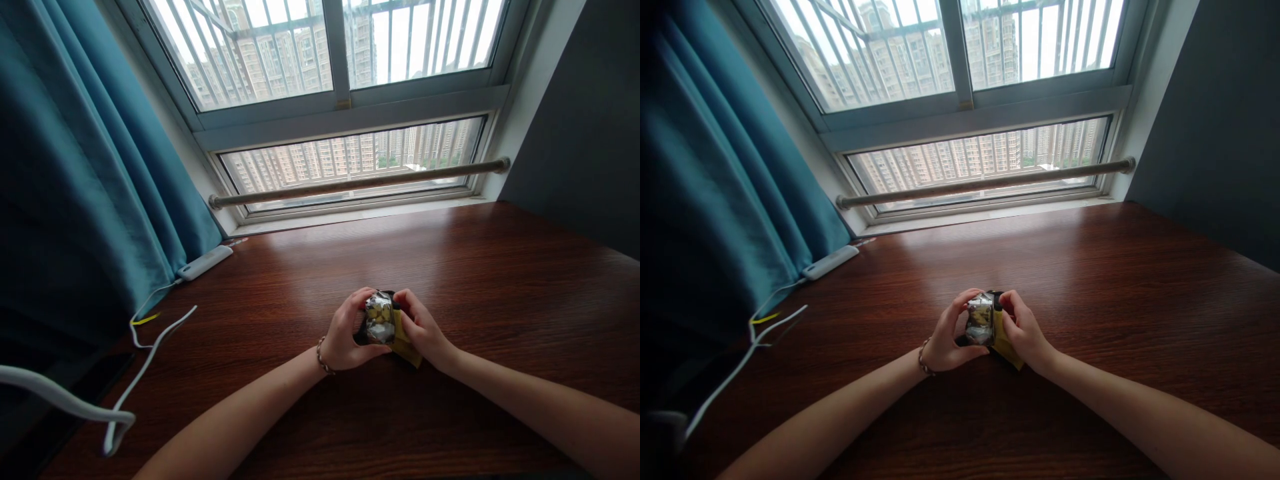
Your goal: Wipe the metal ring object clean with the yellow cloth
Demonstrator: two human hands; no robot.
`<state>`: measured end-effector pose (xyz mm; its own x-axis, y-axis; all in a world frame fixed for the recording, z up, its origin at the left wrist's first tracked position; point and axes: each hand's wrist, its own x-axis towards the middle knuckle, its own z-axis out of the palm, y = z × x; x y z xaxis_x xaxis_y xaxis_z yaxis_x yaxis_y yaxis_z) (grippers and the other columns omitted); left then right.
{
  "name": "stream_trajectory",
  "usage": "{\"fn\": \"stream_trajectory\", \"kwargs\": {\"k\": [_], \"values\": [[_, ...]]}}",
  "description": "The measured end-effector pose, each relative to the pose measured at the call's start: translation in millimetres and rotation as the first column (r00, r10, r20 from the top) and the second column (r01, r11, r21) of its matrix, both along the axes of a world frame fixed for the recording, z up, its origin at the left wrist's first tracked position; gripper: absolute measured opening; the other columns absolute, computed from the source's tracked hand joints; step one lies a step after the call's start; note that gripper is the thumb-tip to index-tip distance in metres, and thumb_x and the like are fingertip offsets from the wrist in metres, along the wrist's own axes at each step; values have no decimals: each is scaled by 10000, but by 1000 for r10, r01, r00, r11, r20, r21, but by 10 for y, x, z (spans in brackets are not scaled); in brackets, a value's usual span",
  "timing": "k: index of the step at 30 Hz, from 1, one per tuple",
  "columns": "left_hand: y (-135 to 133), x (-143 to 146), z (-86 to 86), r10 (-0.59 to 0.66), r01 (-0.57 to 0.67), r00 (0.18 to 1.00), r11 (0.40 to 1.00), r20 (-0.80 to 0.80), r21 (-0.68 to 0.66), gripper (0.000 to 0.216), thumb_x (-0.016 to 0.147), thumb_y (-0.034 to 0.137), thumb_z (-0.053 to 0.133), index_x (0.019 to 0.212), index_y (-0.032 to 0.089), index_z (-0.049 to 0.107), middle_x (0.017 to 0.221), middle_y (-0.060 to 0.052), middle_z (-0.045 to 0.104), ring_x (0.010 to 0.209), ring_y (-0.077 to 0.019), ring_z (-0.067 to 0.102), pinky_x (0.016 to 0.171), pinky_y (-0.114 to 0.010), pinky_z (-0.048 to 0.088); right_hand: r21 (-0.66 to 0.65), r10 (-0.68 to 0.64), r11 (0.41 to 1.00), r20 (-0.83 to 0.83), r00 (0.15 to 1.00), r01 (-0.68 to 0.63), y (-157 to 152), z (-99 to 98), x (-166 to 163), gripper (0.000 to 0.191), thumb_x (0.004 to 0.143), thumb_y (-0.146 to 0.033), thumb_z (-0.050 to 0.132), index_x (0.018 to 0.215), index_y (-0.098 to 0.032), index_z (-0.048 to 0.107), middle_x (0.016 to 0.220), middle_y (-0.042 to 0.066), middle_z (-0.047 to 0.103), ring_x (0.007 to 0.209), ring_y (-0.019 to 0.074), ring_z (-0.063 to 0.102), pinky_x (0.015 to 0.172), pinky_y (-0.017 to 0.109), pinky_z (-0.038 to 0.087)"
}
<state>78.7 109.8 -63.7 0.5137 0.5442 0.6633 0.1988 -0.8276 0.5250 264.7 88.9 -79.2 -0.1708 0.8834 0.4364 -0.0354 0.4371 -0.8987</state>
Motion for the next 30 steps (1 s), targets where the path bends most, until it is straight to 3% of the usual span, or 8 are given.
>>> {"fn": "stream_trajectory", "kwargs": {"k": [10,17,24,30], "values": [[-62,34,17,78,-62,996,959,-47,277,913,577,502,760,1309,130,361,1249,-190,499,1103,-263,520,930,-418,464,1,-5,1000,-36,999,5,36,-33,5,105,933,-238,442,927,-134,432,800,17,460,689,116,445,605,177,401],[-94,51,-28,148,-126,989,896,-20,427,844,652,468,722,1340,165,339,1291,-179,461,1160,-270,451,931,-422,454,-125,87,988,-63,994,-94,64,-13,22,207,886,-297,548,891,-114,452,799,39,489,695,140,442,601,221,389],[-118,16,-103,189,-171,982,869,9,465,687,736,227,630,1350,201,324,1339,-151,405,1247,-308,355,993,-494,392,-140,192,970,-65,979,-199,65,30,20,169,835,-247,552,813,-114,451,741,24,470,666,135,434,581,212,366],[-93,27,-100,240,-248,968,901,69,355,750,708,262,688,1351,204,308,1365,-154,361,1249,-288,349,1032,-488,350,-243,276,925,-99,956,-292,64,81,33,229,816,-287,586,842,-102,454,810,59,505,737,167,456,640,241,371]]}}
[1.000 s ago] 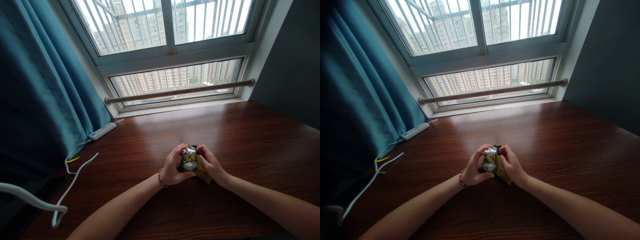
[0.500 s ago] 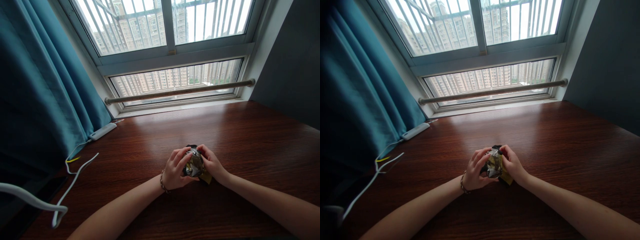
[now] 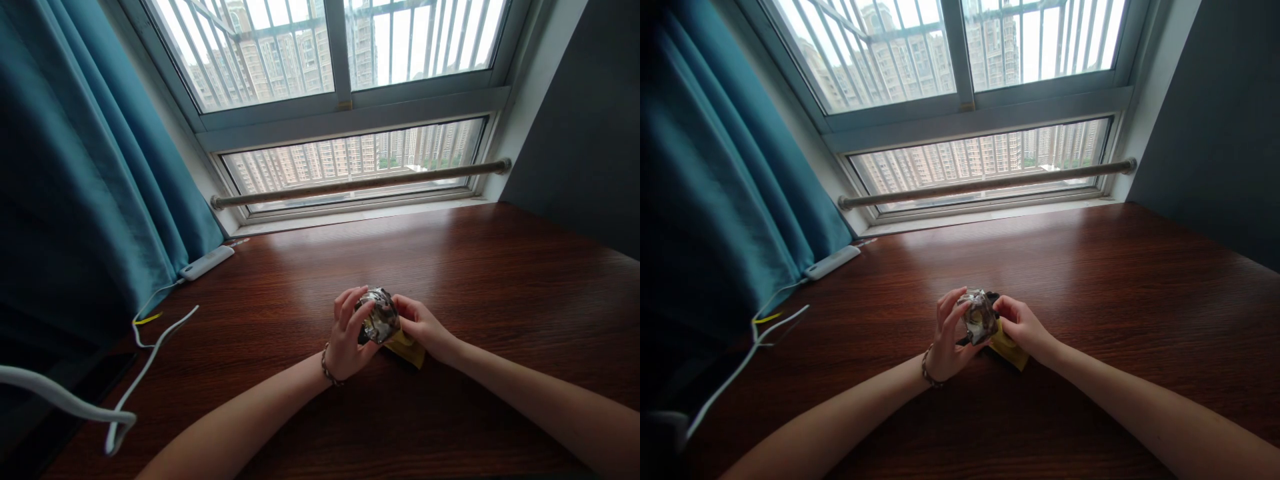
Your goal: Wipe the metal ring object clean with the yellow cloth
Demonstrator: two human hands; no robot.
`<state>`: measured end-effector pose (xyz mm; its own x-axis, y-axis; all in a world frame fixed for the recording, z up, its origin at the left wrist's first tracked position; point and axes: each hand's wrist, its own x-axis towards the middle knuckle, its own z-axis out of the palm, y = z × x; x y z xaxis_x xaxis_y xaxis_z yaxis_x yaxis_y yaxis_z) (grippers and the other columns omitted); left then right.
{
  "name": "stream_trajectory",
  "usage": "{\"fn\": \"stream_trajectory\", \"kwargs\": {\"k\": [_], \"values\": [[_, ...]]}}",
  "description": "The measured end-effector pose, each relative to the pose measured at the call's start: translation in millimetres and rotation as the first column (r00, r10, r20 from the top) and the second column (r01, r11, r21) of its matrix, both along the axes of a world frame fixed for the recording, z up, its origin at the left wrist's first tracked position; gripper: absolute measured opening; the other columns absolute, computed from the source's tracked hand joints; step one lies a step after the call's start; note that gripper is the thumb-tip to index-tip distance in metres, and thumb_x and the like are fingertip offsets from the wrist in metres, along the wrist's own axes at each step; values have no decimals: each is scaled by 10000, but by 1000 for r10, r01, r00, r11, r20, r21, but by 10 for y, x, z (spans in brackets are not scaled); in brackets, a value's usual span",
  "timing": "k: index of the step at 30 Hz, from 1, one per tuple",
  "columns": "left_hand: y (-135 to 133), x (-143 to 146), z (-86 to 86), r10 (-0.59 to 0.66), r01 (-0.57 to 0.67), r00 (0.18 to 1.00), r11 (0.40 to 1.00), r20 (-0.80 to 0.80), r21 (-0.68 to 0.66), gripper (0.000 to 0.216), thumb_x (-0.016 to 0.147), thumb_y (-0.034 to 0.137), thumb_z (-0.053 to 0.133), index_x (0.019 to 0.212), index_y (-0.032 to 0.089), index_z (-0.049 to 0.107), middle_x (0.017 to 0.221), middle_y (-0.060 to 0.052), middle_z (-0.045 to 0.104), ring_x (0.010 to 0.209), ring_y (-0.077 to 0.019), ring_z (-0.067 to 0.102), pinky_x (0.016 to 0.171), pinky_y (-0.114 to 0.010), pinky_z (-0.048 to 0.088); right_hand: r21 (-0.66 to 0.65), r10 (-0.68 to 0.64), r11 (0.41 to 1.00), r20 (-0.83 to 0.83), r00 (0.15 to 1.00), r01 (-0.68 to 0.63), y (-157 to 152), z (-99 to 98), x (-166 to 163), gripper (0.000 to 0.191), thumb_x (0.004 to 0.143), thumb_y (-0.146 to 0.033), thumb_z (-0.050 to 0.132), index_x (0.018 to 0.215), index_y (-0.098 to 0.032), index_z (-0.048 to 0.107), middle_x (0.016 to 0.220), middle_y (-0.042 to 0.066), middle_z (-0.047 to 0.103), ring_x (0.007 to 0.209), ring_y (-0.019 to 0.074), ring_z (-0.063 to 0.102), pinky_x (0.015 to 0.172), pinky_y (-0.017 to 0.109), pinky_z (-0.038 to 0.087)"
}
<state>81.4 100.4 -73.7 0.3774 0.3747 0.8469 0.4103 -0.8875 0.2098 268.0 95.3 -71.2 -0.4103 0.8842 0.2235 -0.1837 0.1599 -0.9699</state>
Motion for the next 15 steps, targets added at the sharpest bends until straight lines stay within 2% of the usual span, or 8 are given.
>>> {"fn": "stream_trajectory", "kwargs": {"k": [7,15], "values": [[88,-14,45,27,-14,998,970,49,-242,844,669,417,726,1360,199,292,1348,-165,396,1255,-276,401,1013,-462,401,-136,-9,991,-61,998,0,5,-4,26,307,792,-324,671,849,-93,478,783,42,518,641,125,438,545,193,342],[111,-38,84,9,-15,1000,945,-20,-328,811,644,431,741,1320,192,363,1304,-152,469,1210,-272,476,988,-426,448,-193,-35,981,-219,975,-8,36,-82,14,292,803,-296,728,880,-96,530,827,49,554,692,128,489,599,188,399]]}}
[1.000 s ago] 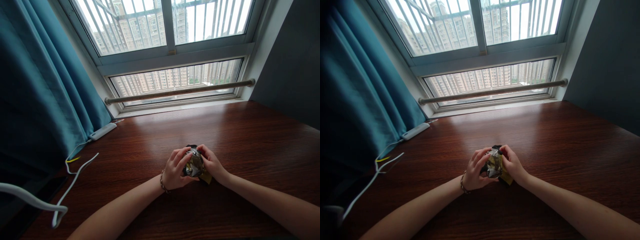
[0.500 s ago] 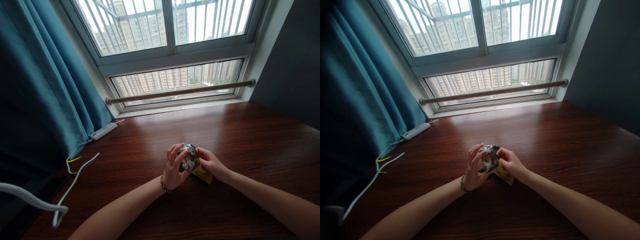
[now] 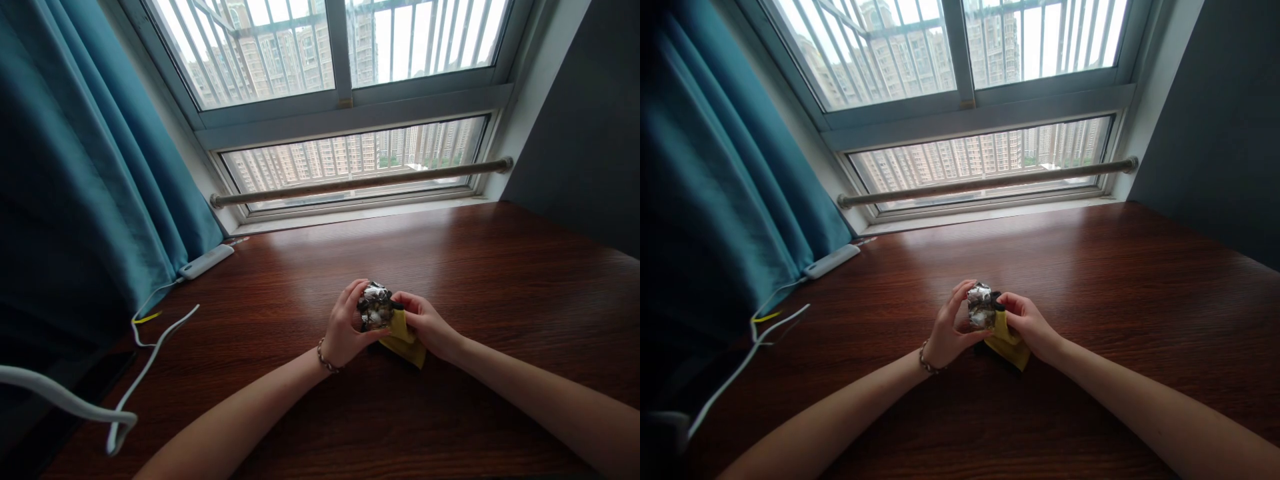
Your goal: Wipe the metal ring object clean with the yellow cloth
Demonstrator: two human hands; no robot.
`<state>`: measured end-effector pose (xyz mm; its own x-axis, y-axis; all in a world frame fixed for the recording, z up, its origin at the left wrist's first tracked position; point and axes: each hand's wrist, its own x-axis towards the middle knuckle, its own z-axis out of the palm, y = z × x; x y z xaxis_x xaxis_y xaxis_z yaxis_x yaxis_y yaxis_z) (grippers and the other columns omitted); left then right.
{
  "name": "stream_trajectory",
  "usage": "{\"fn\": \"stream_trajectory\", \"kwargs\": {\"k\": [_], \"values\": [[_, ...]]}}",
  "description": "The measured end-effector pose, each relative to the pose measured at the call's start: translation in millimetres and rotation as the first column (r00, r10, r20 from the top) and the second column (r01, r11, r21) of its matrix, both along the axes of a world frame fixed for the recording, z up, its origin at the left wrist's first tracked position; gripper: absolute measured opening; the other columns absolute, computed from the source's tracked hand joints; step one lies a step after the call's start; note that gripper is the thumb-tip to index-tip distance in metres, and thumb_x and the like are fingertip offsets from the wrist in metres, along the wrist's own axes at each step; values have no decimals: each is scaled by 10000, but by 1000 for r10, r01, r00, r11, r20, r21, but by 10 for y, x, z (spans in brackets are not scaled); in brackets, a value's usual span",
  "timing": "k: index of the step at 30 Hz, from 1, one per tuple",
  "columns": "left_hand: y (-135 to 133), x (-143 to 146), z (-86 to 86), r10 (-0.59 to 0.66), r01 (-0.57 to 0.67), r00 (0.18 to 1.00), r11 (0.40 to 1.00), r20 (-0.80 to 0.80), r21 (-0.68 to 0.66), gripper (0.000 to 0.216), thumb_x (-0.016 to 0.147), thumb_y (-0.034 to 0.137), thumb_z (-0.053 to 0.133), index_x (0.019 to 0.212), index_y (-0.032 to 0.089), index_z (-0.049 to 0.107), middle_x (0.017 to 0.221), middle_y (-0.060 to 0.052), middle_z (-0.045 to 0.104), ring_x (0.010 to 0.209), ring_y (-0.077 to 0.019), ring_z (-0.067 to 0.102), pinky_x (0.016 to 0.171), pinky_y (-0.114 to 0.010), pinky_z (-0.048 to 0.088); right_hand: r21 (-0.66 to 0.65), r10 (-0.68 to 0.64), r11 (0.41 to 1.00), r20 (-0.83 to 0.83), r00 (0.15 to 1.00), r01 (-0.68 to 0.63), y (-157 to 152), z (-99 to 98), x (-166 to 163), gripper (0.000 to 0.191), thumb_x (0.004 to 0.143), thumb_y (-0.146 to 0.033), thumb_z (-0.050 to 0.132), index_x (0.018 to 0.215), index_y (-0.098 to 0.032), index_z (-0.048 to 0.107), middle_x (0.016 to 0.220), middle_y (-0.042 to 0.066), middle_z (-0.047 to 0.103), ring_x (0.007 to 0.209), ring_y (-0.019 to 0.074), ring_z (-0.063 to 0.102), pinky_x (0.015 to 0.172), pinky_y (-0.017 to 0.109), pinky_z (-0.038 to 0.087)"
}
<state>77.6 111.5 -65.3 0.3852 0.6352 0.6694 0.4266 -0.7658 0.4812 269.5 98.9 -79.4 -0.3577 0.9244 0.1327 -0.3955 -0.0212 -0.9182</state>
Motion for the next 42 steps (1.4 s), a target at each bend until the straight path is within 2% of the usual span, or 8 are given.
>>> {"fn": "stream_trajectory", "kwargs": {"k": [11,19,26,29,33,37,39,42], "values": [[-45,14,69,-28,40,991,995,-128,89,788,624,497,726,1285,181,436,1255,-141,526,1113,-254,543,942,-380,474,-126,-69,991,-118,991,54,34,-32,14,417,736,-329,811,895,-91,508,809,67,555,663,138,514,581,201,417],[-71,27,38,-57,103,985,950,-164,295,773,626,533,713,1275,192,465,1239,-135,557,1033,-234,548,892,-381,484,-96,-75,993,-90,993,66,39,-31,-3,406,751,-359,797,882,-98,514,791,55,553,661,127,503,591,199,419],[-128,33,-8,-112,209,970,842,-217,497,505,714,249,675,1199,223,535,1190,-72,582,1235,-267,379,1016,-438,408,41,-47,998,108,993,43,8,46,14,302,717,-278,726,834,-82,528,746,28,534,651,118,453,570,183,365],[-142,31,-29,-121,202,975,836,-188,510,473,732,182,629,1191,241,531,1171,-52,569,1262,-273,347,1049,-467,376,85,-12,996,173,985,-3,8,64,13,285,716,-270,712,822,-83,526,762,38,538,682,138,464,596,201,372],[-124,27,-64,-96,130,990,894,-100,429,565,764,211,602,1298,221,419,1305,-105,455,1284,-290,336,1036,-483,382,111,20,993,198,980,-43,35,35,2,304,756,-326,692,844,-101,508,819,58,543,770,184,498,675,244,393],[-60,27,-70,-7,5,1000,979,9,201,796,708,361,699,1370,194,291,1402,-170,349,1276,-299,376,1019,-483,402,122,19,991,218,976,-46,56,1,4,288,815,-349,628,856,-103,484,818,61,541,756,177,495,653,241,387],[-22,28,-66,30,-32,999,998,39,53,825,696,401,708,1369,178,285,1369,-178,395,1224,-280,453,961,-421,468,119,2,992,226,974,-29,54,-3,6,292,807,-341,632,856,-93,486,815,64,545,714,157,482,614,226,378],[19,25,-63,59,-53,997,989,43,-137,737,723,405,683,1330,154,347,1217,-147,545,989,-202,608,827,-318,539,132,-13,991,229,973,-18,42,-5,3,280,801,-320,625,855,-82,488,800,61,541,692,144,472,598,219,377]]}}
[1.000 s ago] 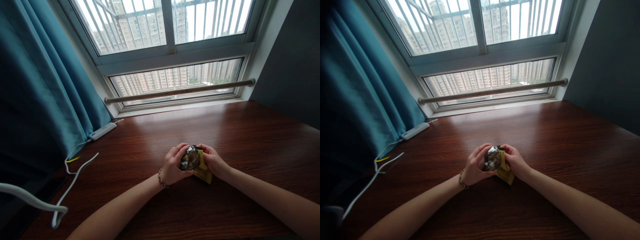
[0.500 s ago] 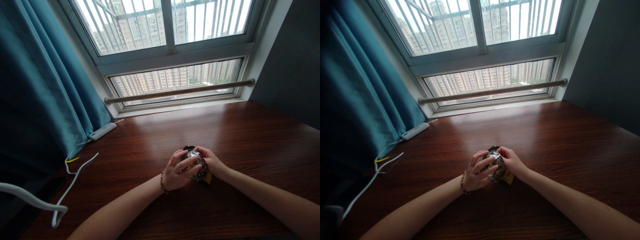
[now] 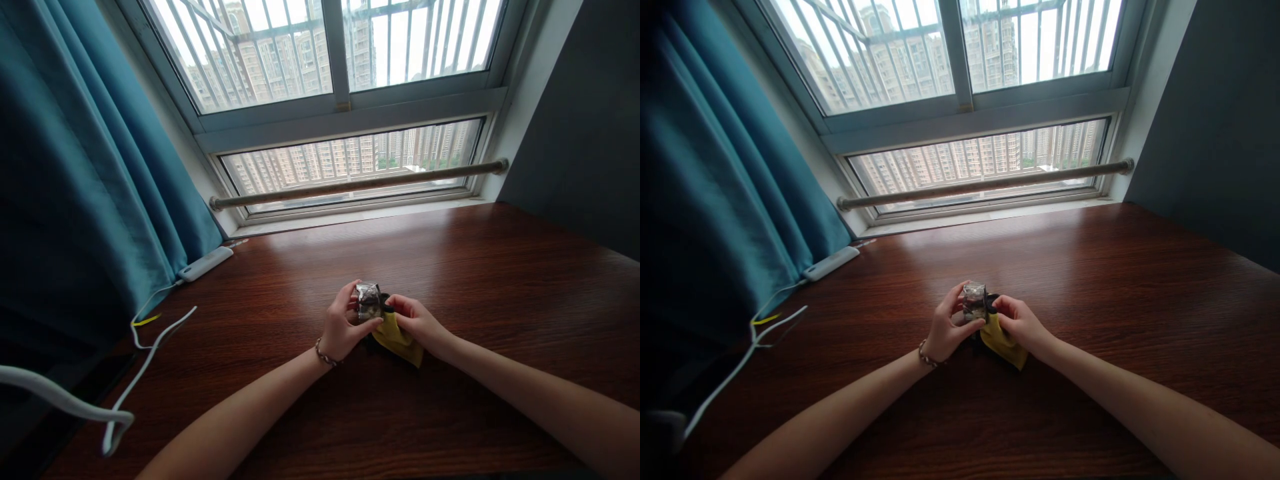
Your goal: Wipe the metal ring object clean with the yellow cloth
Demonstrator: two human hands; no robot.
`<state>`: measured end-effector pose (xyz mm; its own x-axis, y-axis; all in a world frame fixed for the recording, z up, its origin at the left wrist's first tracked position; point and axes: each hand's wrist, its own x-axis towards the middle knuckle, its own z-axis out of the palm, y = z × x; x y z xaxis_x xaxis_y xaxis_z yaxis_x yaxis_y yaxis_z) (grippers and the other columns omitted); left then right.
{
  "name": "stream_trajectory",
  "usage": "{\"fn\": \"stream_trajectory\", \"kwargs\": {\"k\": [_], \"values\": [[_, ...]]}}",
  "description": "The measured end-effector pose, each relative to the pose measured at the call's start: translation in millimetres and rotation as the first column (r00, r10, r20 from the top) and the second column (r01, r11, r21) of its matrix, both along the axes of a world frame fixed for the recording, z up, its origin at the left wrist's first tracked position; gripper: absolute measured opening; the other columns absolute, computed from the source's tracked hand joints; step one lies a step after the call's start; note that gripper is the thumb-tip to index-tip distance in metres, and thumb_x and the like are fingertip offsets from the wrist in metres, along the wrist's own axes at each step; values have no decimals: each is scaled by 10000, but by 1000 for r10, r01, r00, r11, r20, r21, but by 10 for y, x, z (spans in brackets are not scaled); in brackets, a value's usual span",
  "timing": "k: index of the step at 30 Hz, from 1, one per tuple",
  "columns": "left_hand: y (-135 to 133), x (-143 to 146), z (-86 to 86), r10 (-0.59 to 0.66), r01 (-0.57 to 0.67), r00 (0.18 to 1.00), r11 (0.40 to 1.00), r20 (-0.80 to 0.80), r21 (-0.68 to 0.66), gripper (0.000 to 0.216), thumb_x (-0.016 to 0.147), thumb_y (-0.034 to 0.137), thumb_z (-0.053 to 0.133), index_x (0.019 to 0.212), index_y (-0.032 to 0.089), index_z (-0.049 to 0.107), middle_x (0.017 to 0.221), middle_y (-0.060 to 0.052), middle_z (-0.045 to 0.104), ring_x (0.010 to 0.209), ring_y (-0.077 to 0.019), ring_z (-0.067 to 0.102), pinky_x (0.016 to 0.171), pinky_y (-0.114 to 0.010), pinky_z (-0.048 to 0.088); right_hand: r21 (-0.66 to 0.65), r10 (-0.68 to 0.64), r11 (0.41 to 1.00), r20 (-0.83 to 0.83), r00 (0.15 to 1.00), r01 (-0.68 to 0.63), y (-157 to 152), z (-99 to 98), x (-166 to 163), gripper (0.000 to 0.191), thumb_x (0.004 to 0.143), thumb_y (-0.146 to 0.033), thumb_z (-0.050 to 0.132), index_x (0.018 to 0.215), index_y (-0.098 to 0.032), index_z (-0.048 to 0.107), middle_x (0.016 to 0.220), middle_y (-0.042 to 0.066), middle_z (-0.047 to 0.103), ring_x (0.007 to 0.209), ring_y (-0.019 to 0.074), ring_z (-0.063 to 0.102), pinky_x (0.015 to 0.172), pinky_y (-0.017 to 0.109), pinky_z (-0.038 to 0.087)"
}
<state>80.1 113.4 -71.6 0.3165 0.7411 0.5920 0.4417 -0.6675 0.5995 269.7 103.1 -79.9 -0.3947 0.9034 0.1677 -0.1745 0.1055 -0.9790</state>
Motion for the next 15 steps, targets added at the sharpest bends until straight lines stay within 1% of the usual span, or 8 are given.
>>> {"fn": "stream_trajectory", "kwargs": {"k": [1,3,5,10,12,15], "values": [[5,-2,1,6,-6,1000,999,2,-43,721,723,407,683,1317,152,366,1174,-134,575,921,-185,628,805,-309,543,6,-3,1000,1,1000,3,-5,-1,-3,272,798,-312,622,851,-82,486,796,59,537,691,142,471,600,218,377],[-1,-10,9,15,-14,1000,995,4,-100,722,699,418,699,1300,156,395,1134,-114,604,872,-179,637,801,-316,539,10,-11,1000,-2,1000,11,-16,-2,-8,264,790,-302,618,848,-81,485,792,57,536,686,140,471,597,216,375],[-21,-19,23,13,-13,1000,991,4,-132,730,672,423,717,1286,162,423,1118,-103,617,871,-187,638,810,-325,530,-1,-20,1000,-1,1000,20,-29,0,-10,270,791,-307,617,860,-78,491,804,64,545,692,143,477,599,217,376],[-88,-48,55,-27,30,999,986,20,-163,757,605,424,757,1251,143,478,1127,-107,626,895,-211,631,838,-325,494,-88,-69,994,-44,997,65,-48,15,-10,342,777,-348,645,908,-71,492,828,73,557,692,146,487,604,222,383],[-99,-58,48,-57,64,997,982,44,-176,739,625,434,738,1252,140,479,1129,-106,626,917,-216,626,856,-320,478,-84,-71,994,-44,997,67,-38,7,-12,341,777,-352,644,900,-74,490,813,69,552,679,143,483,590,219,376],[-77,-65,7,-88,109,990,973,110,-204,687,710,493,647,1267,137,460,1100,-103,629,925,-215,616,854,-316,467,-15,-61,998,-13,998,61,-15,-28,-21,308,798,-346,618,874,-81,480,786,59,531,665,141,470,584,220,365]]}}
